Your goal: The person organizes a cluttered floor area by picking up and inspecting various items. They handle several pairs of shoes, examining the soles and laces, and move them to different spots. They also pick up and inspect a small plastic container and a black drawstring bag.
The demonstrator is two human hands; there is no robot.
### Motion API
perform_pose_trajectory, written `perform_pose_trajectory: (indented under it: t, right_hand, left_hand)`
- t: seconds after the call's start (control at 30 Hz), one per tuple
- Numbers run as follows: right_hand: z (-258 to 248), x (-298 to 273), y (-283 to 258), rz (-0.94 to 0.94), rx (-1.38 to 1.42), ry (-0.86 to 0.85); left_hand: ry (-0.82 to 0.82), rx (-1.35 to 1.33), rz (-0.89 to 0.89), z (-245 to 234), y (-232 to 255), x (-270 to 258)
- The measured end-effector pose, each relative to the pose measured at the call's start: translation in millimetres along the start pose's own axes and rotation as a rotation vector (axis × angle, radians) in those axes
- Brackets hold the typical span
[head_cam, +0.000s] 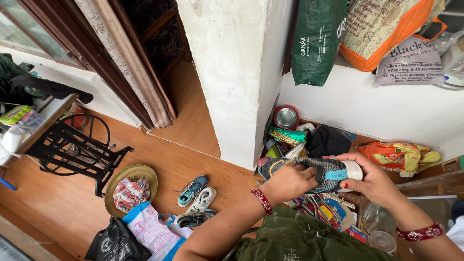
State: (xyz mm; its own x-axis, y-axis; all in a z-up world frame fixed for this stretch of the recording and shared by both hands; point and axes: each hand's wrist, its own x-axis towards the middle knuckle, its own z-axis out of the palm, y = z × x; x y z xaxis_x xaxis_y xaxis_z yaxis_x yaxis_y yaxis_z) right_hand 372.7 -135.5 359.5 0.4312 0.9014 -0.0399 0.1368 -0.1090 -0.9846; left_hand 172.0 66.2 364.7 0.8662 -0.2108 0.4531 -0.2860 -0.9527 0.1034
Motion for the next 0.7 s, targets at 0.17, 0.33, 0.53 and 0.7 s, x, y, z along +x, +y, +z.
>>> perform_pose_trajectory:
  t: [0.17, 0.33, 0.53, 0.7]
  right_hand:
    - [-28.4, 4.4, 11.1, -0.046, 0.004, -0.038]
    - [-52.3, 11.4, 4.0, -0.038, -0.046, 0.002]
    - [-78.3, 13.0, -26.7, -0.218, -0.431, -0.048]
    - [-130.2, 22.8, -3.6, -0.141, -0.368, -0.082]
  left_hand:
    - [-0.079, 0.259, -0.121, 11.0, 9.8, 38.9]
    - [-0.134, 0.186, -0.052, 6.8, 5.4, 70.1]
    - [-0.334, -0.008, -0.119, 8.8, -5.8, 98.5]
    - [-0.13, -0.287, -0.11, 18.3, -10.3, 110.1]
